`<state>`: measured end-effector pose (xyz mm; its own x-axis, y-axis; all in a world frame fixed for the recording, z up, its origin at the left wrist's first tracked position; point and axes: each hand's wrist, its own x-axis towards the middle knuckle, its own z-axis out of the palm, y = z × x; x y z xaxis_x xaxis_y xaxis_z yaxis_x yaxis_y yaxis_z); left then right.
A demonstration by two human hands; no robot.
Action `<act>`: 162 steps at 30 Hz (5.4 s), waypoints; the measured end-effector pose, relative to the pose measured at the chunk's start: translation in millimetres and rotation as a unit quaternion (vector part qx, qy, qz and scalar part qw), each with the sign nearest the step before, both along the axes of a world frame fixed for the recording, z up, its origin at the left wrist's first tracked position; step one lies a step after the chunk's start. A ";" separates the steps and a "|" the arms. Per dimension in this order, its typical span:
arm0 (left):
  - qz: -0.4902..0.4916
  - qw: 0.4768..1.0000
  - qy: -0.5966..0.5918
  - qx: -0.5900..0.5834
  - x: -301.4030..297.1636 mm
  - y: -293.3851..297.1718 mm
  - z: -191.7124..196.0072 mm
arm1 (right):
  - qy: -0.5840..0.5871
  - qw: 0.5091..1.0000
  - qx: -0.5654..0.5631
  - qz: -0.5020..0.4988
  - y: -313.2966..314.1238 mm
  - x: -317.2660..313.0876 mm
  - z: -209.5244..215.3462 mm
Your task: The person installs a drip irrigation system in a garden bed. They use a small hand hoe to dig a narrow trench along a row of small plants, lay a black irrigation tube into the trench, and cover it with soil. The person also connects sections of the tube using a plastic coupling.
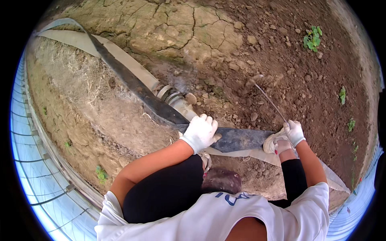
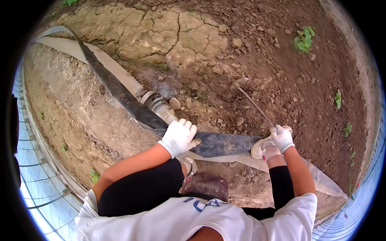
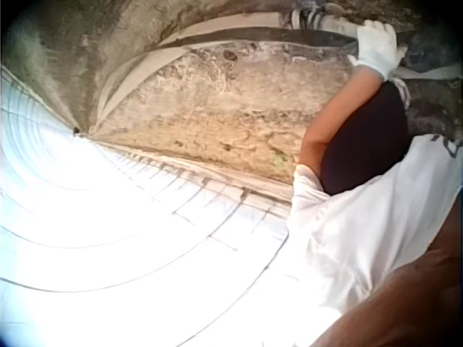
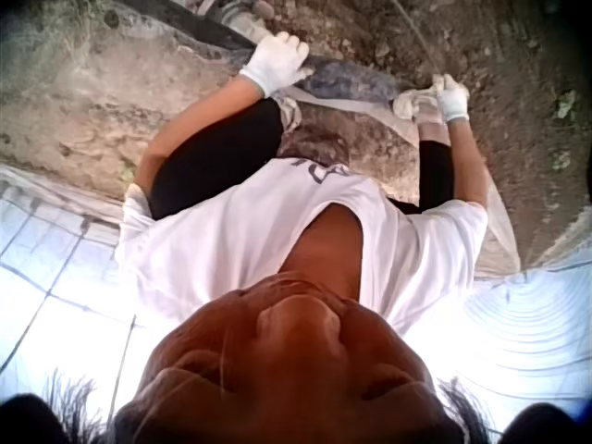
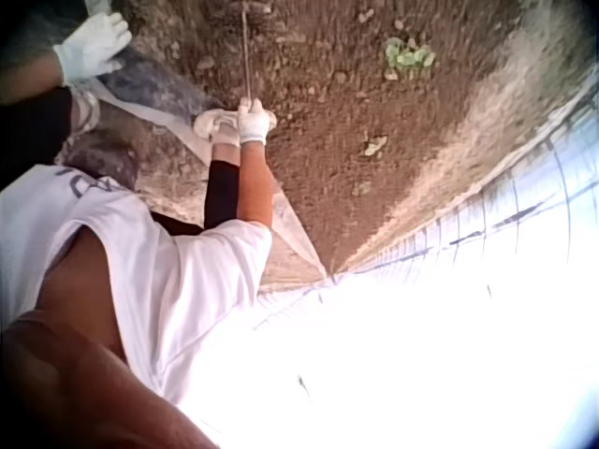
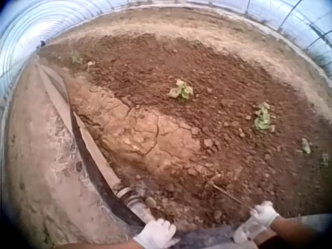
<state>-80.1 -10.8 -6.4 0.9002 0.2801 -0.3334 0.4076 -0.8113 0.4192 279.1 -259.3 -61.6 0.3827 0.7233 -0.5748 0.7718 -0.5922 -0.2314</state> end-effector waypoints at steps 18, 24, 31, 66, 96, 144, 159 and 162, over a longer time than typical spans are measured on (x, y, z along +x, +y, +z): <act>-0.018 0.991 0.129 -0.027 12.2 14.2 9.5 | 0.039 0.992 -0.004 -0.118 142.8 -69.5 -75.3; -0.067 0.982 0.173 -0.037 14.7 32.0 16.1 | 0.114 0.988 0.056 -0.085 182.1 -106.2 -43.0; -0.048 0.974 0.215 -0.061 11.8 33.7 11.0 | 0.164 0.982 0.044 0.084 299.0 -186.6 -52.6; -0.008 0.971 0.235 0.038 25.5 57.8 20.8 | 0.142 0.938 0.061 -0.309 55.1 -61.0 -66.8; 0.321 0.923 0.200 0.075 -76.2 127.4 3.0 | 0.135 0.978 -0.158 0.025 308.6 -271.9 38.4; -0.112 0.965 0.236 0.040 -89.3 203.3 -32.5 | 0.072 0.993 -0.053 0.078 312.9 -305.4 34.3; -0.096 0.976 0.170 0.096 -75.8 183.1 -32.8 | 0.081 0.986 -0.135 -0.045 302.8 -259.7 40.5; -0.153 0.962 0.184 0.128 -73.7 182.6 -47.0 | 0.084 0.985 -0.137 -0.068 296.4 -250.2 32.8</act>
